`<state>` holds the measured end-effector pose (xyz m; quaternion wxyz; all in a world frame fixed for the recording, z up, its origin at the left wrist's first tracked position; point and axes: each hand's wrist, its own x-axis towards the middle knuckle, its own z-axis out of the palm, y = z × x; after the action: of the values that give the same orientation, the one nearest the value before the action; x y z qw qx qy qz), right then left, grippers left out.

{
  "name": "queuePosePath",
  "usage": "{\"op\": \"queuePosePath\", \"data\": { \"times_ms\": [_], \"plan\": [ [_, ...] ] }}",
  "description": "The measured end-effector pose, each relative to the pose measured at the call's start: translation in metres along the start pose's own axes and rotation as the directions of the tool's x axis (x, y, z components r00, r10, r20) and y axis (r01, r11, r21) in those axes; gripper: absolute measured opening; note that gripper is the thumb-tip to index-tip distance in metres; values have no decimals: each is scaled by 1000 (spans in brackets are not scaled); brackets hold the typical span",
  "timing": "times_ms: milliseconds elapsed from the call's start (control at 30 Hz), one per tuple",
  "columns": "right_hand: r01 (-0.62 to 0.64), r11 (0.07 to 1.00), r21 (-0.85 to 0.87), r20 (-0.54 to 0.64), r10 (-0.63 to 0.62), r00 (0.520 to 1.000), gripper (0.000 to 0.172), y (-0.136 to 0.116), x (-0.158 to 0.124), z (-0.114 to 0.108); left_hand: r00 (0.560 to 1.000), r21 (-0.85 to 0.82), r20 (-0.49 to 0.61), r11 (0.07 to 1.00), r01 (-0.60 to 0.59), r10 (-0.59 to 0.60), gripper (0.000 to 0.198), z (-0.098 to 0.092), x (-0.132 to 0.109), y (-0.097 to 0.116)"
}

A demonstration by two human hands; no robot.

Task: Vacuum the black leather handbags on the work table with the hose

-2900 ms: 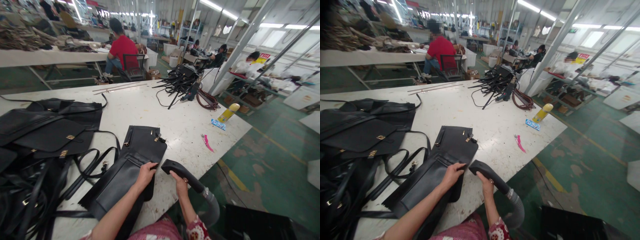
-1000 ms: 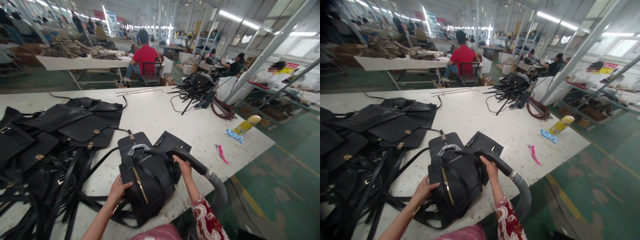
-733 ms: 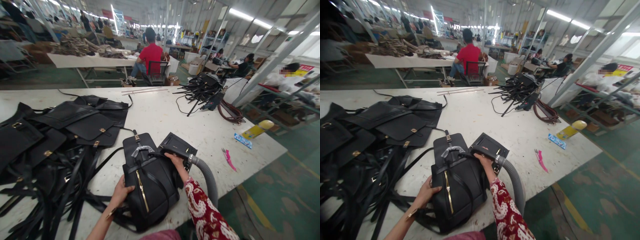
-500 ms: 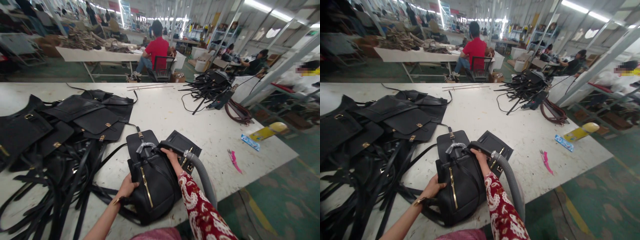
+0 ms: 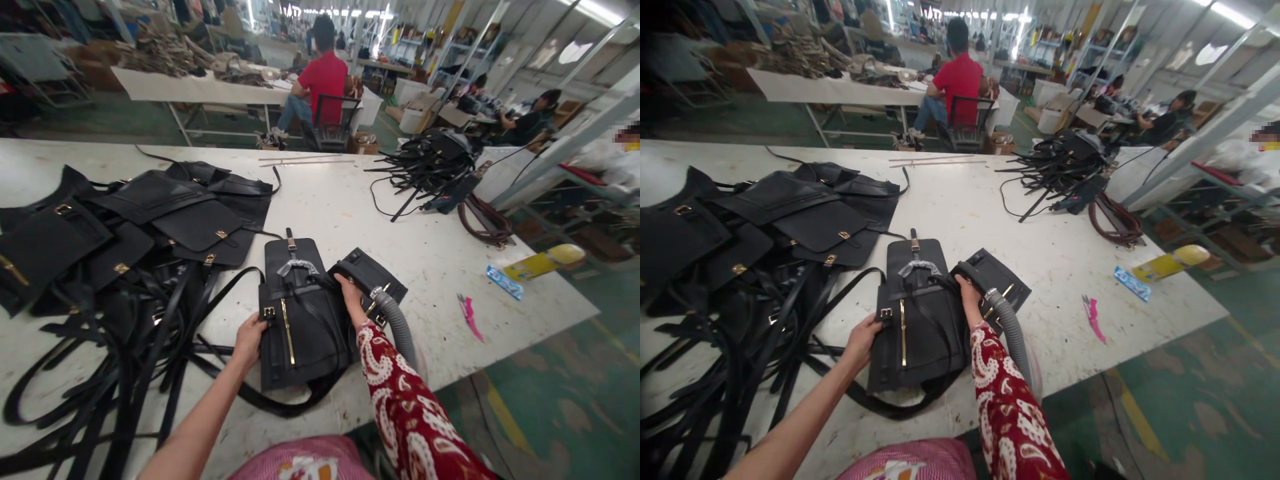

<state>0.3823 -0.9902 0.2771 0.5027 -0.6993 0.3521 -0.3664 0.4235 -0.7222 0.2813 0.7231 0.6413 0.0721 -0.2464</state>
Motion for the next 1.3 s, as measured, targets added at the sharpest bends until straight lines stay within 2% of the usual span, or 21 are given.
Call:
{"op": "queuePosePath", "data": {
  "times_ms": [100, 167, 267, 367, 500, 600, 667, 733, 900, 967, 1033, 1100, 1167, 1233, 1300],
  "plan": [
    [43, 999, 17, -50, -42, 998, 51, -13, 4, -19, 992, -147, 125, 988, 52, -33, 33, -10, -6, 14],
    [69, 997, 40, -62, -66, 996, 51, -17, -4, -43, 981, -126, 156, 983, 135, -115, 33, -19, -20, 12],
    [70, 996, 64, -58, -66, 996, 50, -15, -29, -85, 965, -16, 132, 973, 229, -225, 31, -26, -42, -4],
    [44, 994, 96, -34, -41, 999, 47, -14, -63, -120, 972, 17, 78, 975, 221, -222, 20, -23, -51, -21],
    [27, 983, 180, 86, -43, 995, 39, -25, -112, -143, 980, 81, 35, 978, 193, -197, 11, -17, -49, -27],
    [49, 975, 217, 271, -109, 956, 37, -38, -143, -133, 982, 113, 56, 979, 171, -178, 11, -15, -48, -26],
    [68, 972, 225, 409, -158, 899, 39, -41, -158, -115, 983, 110, 72, 981, 160, -168, 11, -14, -50, -28],
    [58, 971, 233, 489, -169, 856, 40, -35, -169, -90, 981, 96, 100, 983, 157, -167, 10, -12, -54, -32],
    [32, 986, 167, 466, -107, 878, 30, -9, -183, -28, 973, 78, 150, 983, 166, -176, 13, -7, -60, -42],
    [54, 989, 136, 452, -110, 885, 28, -11, -185, -10, 974, 69, 139, 983, 171, -179, 17, -5, -61, -45],
    [74, 988, 133, 429, -125, 895, 29, -24, -185, 1, 973, 54, 140, 982, 179, -185, 17, -3, -61, -48],
    [105, 982, 158, 380, -158, 911, 32, -41, -181, -1, 972, 28, 141, 982, 185, -188, 15, -4, -61, -51],
    [125, 970, 208, 309, -186, 933, 35, -53, -172, -19, 975, 6, 126, 982, 186, -186, 14, -6, -61, -52],
    [108, 962, 251, 202, -161, 966, 37, -52, -159, -50, 979, -9, 87, 983, 185, -184, 12, -7, -60, -51],
    [24, 972, 235, 47, -36, 998, 39, -37, -142, -90, 980, -9, 55, 981, 194, -193, 13, -6, -59, -49]
  ]
}}
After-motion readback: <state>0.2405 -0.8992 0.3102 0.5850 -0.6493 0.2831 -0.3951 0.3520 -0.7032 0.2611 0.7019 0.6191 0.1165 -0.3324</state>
